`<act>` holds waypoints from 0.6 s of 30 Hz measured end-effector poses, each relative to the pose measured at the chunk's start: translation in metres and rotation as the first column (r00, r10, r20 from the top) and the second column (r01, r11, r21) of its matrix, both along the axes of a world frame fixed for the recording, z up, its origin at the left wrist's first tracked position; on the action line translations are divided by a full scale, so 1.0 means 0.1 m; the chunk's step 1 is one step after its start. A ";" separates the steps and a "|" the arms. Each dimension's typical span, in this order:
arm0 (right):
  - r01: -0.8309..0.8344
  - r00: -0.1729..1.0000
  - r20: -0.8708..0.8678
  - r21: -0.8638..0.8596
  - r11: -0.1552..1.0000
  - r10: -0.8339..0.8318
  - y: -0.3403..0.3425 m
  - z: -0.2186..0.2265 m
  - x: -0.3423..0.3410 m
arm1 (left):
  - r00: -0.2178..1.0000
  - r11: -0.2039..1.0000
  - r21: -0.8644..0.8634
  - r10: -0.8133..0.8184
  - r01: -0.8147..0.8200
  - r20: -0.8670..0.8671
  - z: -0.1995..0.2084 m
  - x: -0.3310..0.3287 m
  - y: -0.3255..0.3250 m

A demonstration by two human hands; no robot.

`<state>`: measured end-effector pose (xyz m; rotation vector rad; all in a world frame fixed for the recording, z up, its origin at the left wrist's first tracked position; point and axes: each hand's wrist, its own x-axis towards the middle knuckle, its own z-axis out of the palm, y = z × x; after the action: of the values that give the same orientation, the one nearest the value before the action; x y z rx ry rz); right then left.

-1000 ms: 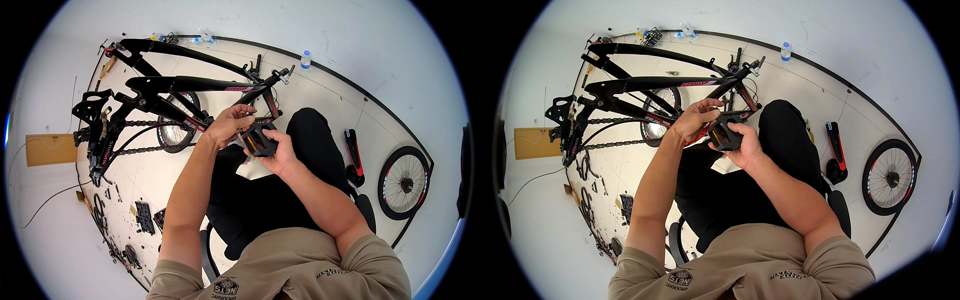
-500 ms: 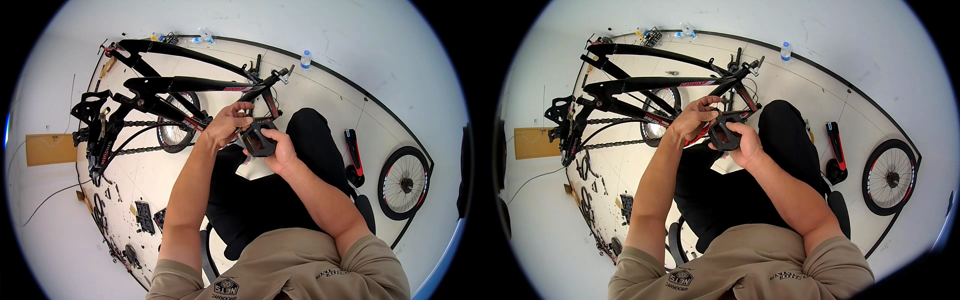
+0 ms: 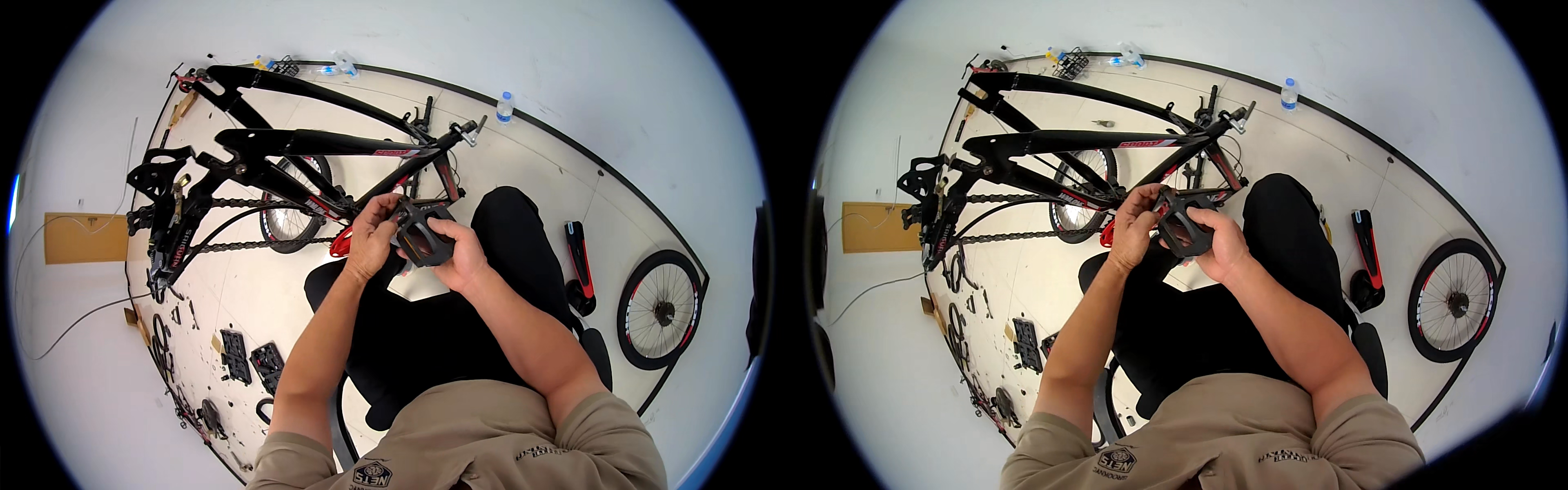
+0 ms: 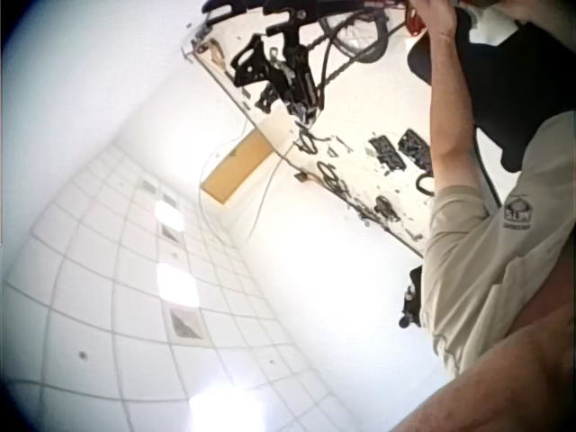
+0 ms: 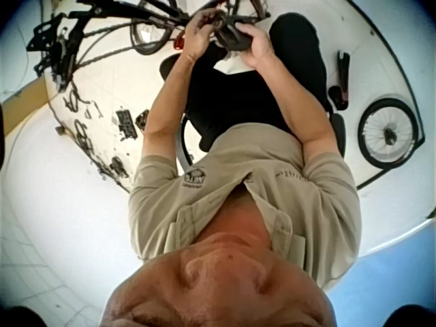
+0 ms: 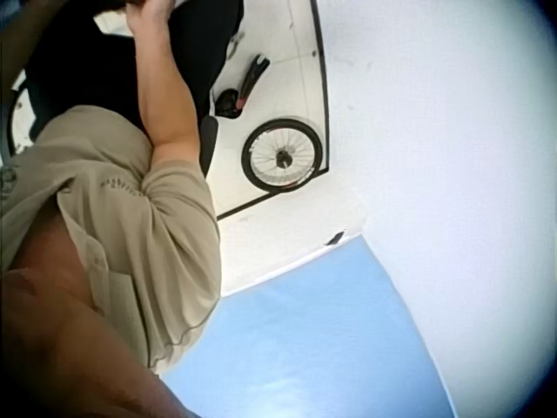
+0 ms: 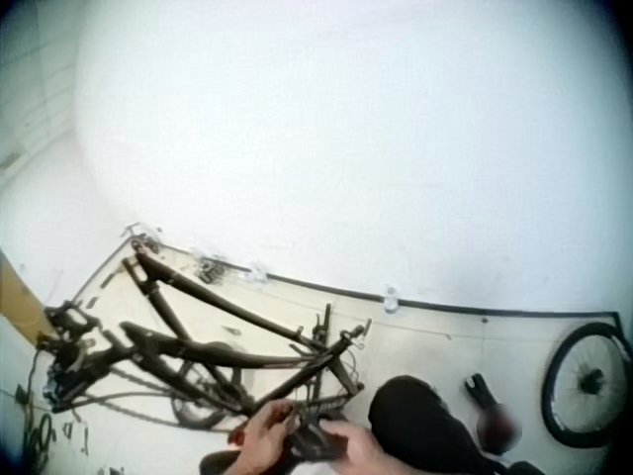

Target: The person attaches a bicycle pedal to the crank arm of a partially disassembled bicycle. They thread the pedal onto the crank, tighten it by hand, and then use a pedal wrench to secure it fully.

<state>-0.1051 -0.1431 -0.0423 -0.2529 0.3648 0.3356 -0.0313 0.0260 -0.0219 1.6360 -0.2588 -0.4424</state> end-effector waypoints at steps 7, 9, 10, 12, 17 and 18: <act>0.071 0.998 0.008 -0.116 0.991 -0.070 0.06 0.18 -0.04 | 0.995 0.997 0.074 -0.025 0.018 0.095 -0.16 -0.03 0.10; 0.088 0.996 0.026 -0.180 0.980 -0.084 0.07 0.16 -0.06 | 0.995 0.989 0.138 -0.056 0.044 0.085 -0.09 -0.01 0.08; 0.097 0.995 0.035 -0.211 0.973 -0.091 0.07 0.14 -0.07 | 0.994 0.980 0.192 -0.074 0.058 0.080 -0.05 0.00 0.08; 0.128 0.992 0.053 -0.375 0.918 -0.117 0.12 0.03 -0.06 | 0.995 0.976 0.196 -0.100 0.093 0.028 0.01 0.04 0.08; 0.122 0.992 0.013 -0.368 0.922 -0.126 0.08 0.07 -0.05 | 0.985 0.954 0.247 -0.168 0.171 -0.032 0.18 -0.02 0.01; 0.125 0.991 0.001 -0.365 0.923 -0.134 0.06 0.07 -0.06 | 0.967 0.889 0.424 -0.235 0.173 0.098 0.27 -0.03 -0.02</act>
<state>-0.1107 -0.1372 -0.0352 -0.5873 0.4653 0.1374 -0.0348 0.0236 0.0054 2.0726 -0.4780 -0.5655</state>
